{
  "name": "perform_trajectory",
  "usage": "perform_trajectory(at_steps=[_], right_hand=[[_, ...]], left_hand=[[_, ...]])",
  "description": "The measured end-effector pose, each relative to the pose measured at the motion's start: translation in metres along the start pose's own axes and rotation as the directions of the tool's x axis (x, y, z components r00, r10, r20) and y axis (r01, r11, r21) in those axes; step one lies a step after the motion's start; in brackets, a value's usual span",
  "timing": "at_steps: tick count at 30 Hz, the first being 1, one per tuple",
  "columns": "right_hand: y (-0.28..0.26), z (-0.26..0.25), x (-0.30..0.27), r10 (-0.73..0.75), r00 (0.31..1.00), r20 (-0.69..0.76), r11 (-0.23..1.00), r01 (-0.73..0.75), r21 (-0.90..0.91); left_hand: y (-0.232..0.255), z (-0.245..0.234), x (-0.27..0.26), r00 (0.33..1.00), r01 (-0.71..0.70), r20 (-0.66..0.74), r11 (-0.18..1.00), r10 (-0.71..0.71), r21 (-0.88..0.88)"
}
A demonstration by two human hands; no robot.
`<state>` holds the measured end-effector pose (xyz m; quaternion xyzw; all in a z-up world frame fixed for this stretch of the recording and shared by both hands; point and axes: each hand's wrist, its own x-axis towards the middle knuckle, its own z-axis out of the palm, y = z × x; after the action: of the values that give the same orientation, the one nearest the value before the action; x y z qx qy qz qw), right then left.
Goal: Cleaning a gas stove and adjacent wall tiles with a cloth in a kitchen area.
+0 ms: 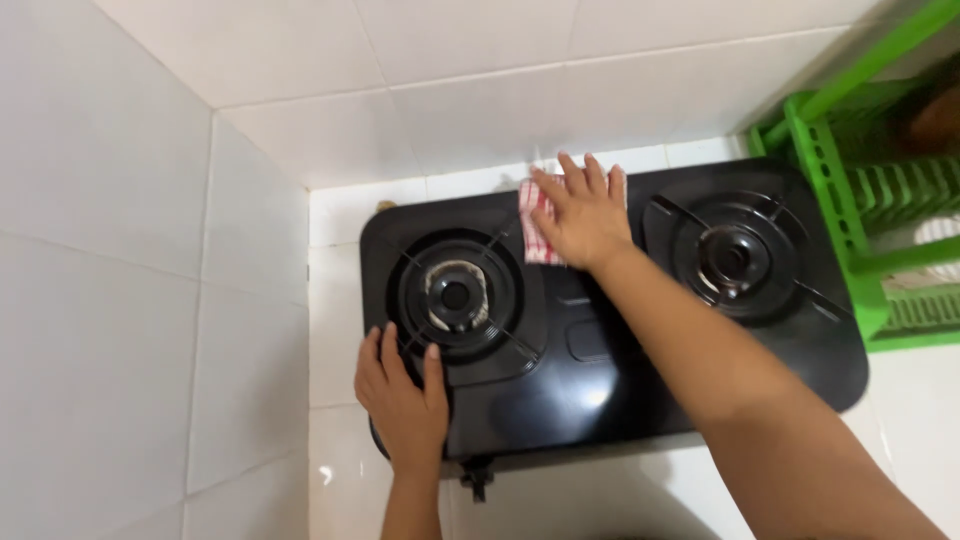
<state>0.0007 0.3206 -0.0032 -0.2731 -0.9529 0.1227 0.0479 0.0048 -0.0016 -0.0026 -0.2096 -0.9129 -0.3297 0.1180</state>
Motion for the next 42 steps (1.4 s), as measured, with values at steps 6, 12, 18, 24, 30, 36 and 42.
perform_trajectory(at_steps=[6,12,18,24,30,36,42], right_hand=[[-0.005,-0.017,-0.149,-0.241,0.97,0.022,0.969,0.242,-0.046],[0.085,-0.045,-0.246,-0.608,0.791,0.06,0.793,0.609,0.002],[0.249,-0.078,-0.281,-0.655,0.738,0.159,0.746,0.665,-0.014],[0.263,-0.087,-0.289,-0.557,0.815,0.158,0.823,0.567,-0.022],[0.131,-0.044,-0.261,-0.744,0.656,0.127,0.659,0.752,-0.021],[-0.039,0.013,-0.221,-0.814,0.496,0.303,0.54,0.838,0.08],[-0.212,-0.005,-0.183,-0.888,0.383,0.256,0.435,0.878,0.198]], left_hand=[[-0.004,0.006,-0.001,1.0,-0.012,-0.027,0.999,0.013,0.04],[-0.013,0.007,-0.008,0.999,-0.04,-0.037,0.999,0.039,-0.023],[-0.003,0.004,-0.006,0.999,0.044,-0.022,0.998,-0.045,-0.055],[-0.015,0.009,-0.01,0.988,-0.029,-0.157,0.966,-0.012,-0.256],[-0.03,0.011,-0.005,0.924,0.144,-0.217,0.814,-0.314,-0.563],[-0.089,0.013,-0.004,0.793,0.35,0.233,0.107,-0.563,-0.931],[-0.113,-0.022,-0.014,0.799,0.469,0.314,0.204,-0.513,-0.86]])
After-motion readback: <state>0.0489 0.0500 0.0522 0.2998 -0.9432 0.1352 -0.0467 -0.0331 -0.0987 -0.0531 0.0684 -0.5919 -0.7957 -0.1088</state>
